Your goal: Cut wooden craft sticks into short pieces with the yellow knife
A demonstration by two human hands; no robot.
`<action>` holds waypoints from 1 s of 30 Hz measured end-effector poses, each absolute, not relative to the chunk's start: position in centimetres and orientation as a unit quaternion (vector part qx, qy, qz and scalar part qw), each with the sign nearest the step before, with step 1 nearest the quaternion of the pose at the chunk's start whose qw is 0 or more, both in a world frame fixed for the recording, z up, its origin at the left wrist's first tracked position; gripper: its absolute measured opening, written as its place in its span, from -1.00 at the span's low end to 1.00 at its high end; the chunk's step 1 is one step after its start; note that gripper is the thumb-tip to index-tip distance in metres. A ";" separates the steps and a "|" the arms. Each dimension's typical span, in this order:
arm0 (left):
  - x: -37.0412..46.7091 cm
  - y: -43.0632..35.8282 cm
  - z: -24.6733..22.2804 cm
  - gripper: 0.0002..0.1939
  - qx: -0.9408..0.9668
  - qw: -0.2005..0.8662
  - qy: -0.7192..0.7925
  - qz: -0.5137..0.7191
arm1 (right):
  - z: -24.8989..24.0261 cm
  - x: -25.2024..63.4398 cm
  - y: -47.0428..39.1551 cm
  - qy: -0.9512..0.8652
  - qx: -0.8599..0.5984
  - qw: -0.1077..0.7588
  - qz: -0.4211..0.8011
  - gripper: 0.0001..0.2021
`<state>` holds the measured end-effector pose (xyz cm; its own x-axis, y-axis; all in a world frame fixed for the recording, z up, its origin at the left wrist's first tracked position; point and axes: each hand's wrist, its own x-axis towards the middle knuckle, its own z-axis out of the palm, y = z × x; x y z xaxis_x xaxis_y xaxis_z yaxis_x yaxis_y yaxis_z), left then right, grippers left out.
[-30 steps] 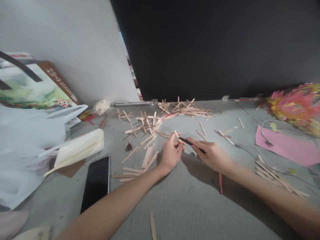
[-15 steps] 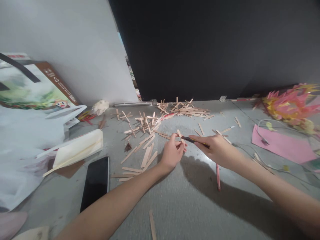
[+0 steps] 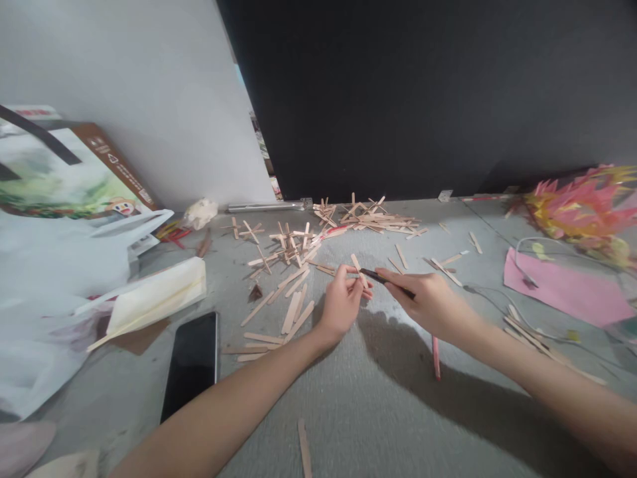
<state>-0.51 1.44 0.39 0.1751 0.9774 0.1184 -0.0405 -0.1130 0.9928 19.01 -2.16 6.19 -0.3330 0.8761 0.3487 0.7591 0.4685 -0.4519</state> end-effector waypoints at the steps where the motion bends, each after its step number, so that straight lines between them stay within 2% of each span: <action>1: -0.5 1.4 0.4 -0.71 0.568 0.512 0.421 0.488 | 6.4 19.1 -2.1 -0.805 -0.507 0.287 0.116 -0.61; 9: -0.6 1.3 0.4 -0.75 0.579 0.497 0.429 0.483 | 7.5 19.2 -2.1 -0.793 -0.519 0.292 0.127 -0.62; 17: -0.5 1.1 0.6 -0.70 0.559 0.507 0.425 0.499 | 6.7 18.9 -2.2 -0.801 -0.505 0.288 0.145 -0.60; 30: -0.6 0.7 1.3 -0.75 0.583 0.480 0.440 0.486 | 6.1 18.2 -2.9 -0.791 -0.510 0.297 0.160 -0.59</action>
<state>-0.62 0.73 1.27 0.1405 0.9795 0.1445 0.0472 -0.1524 0.9872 18.22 -2.90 6.12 -0.3036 0.9023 0.3063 0.7118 0.4284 -0.5565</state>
